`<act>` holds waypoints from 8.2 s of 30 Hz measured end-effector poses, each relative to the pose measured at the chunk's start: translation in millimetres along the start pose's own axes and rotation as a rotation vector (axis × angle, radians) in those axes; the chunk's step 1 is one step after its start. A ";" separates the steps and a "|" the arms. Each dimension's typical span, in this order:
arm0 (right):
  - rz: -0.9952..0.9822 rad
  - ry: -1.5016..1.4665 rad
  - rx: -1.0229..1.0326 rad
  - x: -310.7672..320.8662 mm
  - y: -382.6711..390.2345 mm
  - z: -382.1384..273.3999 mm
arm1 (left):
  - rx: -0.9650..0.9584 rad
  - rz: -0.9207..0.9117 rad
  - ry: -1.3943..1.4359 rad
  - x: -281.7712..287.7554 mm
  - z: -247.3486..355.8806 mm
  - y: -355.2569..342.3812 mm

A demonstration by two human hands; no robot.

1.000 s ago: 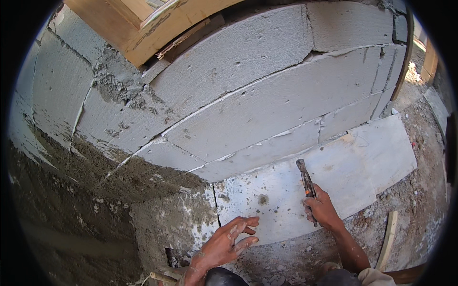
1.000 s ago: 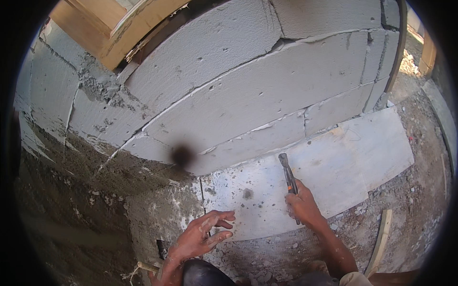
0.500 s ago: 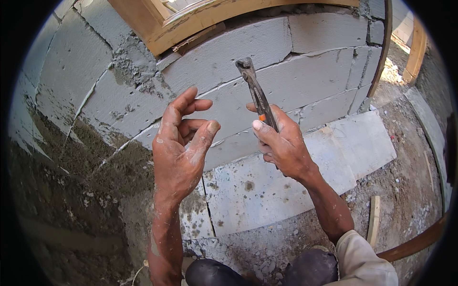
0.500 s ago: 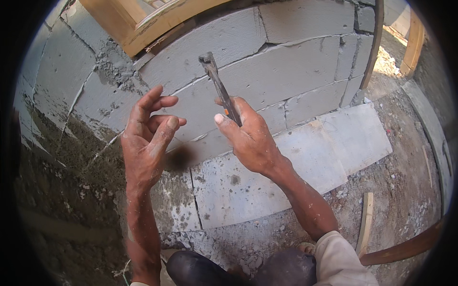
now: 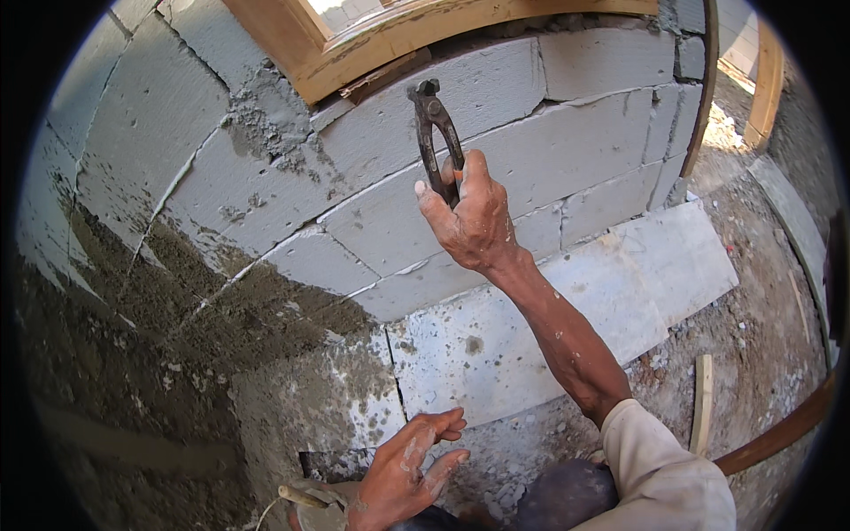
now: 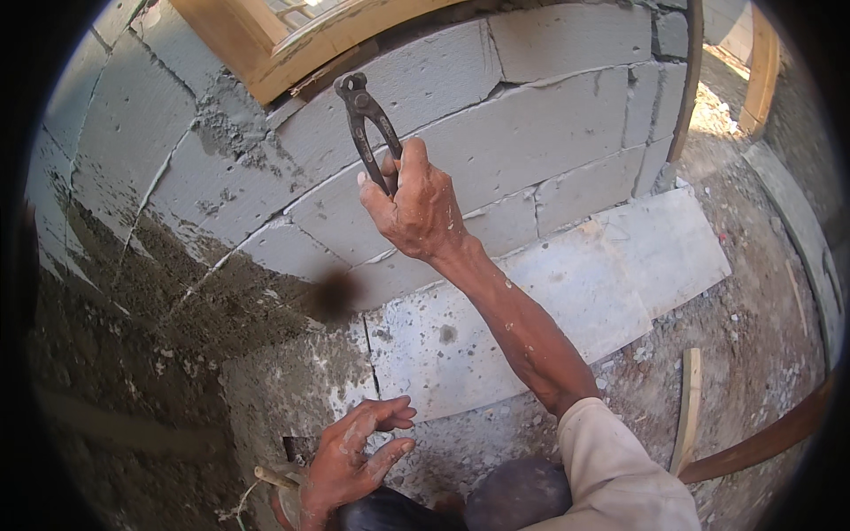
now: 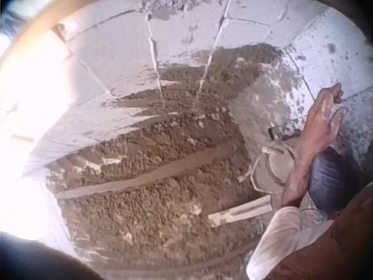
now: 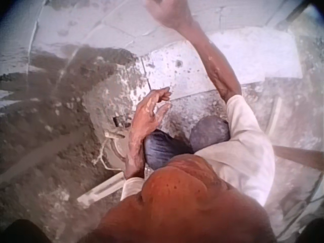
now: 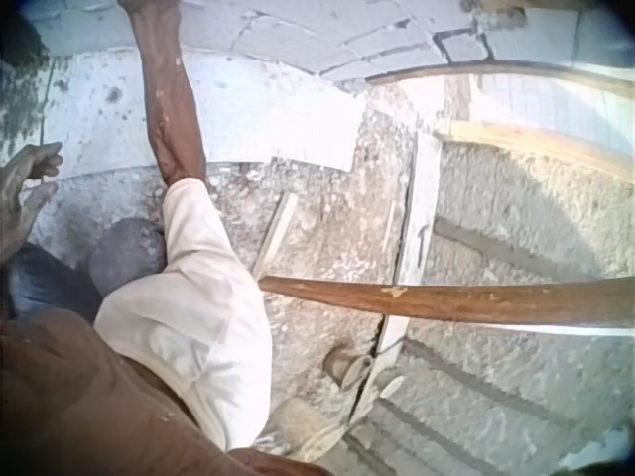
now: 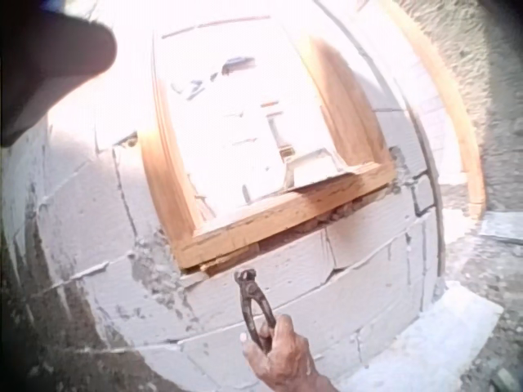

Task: The person mixes cement in a bucket using a trowel, applies it to a wall section, and then uses a pair of pincers to remove a small object from a wall joint near a window frame.

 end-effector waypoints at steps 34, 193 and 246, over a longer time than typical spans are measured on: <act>0.268 -0.044 0.141 1.5 -22.6 -19.5 | 0.223 -0.239 -0.323 -19.6 -85.2 16.1; -0.236 0.961 0.483 34.3 -88.5 -57.8 | 0.344 -0.807 -0.074 -81.6 -179.0 47.1; -0.405 0.829 0.047 81.5 -10.9 -0.5 | 0.385 -0.680 -0.079 -60.1 -151.3 56.9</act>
Point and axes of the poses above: each hand's wrist, its own y-axis away from the middle knuckle, its own x-axis out of the back of the hand, z = x × y, the point moved 8 cm from there along -y, towards the middle knuckle, and after that the axes turned 10 degrees about -x, right-handed, at the moved point
